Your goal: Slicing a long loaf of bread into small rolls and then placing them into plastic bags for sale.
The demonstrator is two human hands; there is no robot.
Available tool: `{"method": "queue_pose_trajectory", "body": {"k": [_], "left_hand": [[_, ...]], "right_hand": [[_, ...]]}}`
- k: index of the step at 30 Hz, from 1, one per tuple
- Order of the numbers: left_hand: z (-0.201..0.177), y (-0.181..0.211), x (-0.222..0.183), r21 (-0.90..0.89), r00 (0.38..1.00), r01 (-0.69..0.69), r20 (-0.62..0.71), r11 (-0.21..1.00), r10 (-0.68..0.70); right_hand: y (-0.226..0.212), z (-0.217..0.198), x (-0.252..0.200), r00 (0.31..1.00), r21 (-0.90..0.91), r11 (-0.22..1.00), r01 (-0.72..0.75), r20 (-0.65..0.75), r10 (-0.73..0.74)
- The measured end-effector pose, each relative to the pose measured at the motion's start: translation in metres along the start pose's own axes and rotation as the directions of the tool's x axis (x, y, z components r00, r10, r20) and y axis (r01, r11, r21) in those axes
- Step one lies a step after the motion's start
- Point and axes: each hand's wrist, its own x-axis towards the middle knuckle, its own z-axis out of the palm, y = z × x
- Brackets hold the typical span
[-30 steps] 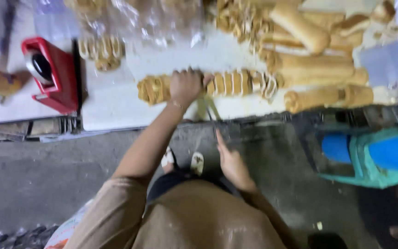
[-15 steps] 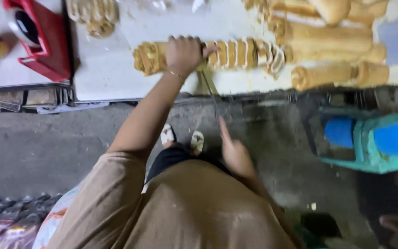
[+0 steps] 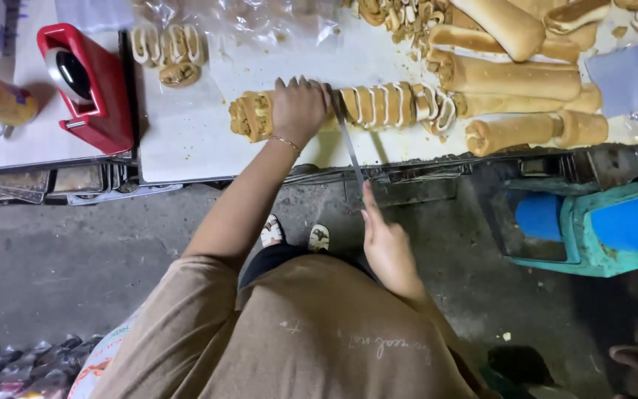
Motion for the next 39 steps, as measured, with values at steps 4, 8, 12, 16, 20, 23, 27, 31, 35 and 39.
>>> {"method": "queue_pose_trajectory", "body": {"k": [4,8,12,16,20,23,27,31,35,39], "left_hand": [[0.028,0.001,0.003,-0.058,0.990,-0.014,-0.142,0.998,0.006],[0.019,0.004,-0.001,-0.072,0.994,0.006,-0.111,0.997,-0.014],[0.038,0.002,0.007,-0.063,0.979,0.015,-0.203,0.998,-0.028],[0.044,0.005,0.009,-0.098,0.972,0.009,-0.231,0.995,-0.032],[0.033,0.004,0.017,0.033,0.997,0.019,0.077,0.999,-0.022],[0.039,0.008,0.015,-0.033,0.990,0.073,-0.114,0.997,-0.077],[0.031,0.005,0.016,-0.009,0.998,0.057,-0.019,0.998,-0.057],[0.006,0.001,0.007,0.027,0.997,-0.004,0.077,1.000,0.002],[-0.003,0.003,0.001,0.097,0.988,-0.002,0.153,0.995,-0.013],[0.002,0.002,0.008,0.088,0.994,0.017,0.106,0.996,-0.026]], "right_hand": [[-0.035,-0.010,0.045,0.972,-0.041,0.987,0.158,-0.169,-0.163],[-0.042,-0.003,0.126,0.963,-0.032,0.977,0.211,-0.165,-0.213],[-0.041,-0.040,0.035,0.960,-0.212,0.939,0.271,-0.009,-0.280],[-0.022,-0.016,0.052,0.970,-0.148,0.965,0.218,-0.079,-0.231],[-0.080,-0.031,0.135,0.992,0.086,0.996,0.019,0.120,-0.029],[-0.102,-0.072,0.076,0.948,0.000,0.988,-0.152,0.282,0.146],[-0.035,-0.054,0.014,0.966,0.050,0.987,-0.150,0.221,0.135],[-0.038,-0.016,0.090,0.987,0.050,0.999,-0.013,0.160,0.005],[-0.048,-0.015,0.124,0.987,0.033,0.998,0.057,0.147,-0.061],[-0.010,-0.028,0.039,0.974,0.082,0.978,0.193,0.101,-0.200]]}}
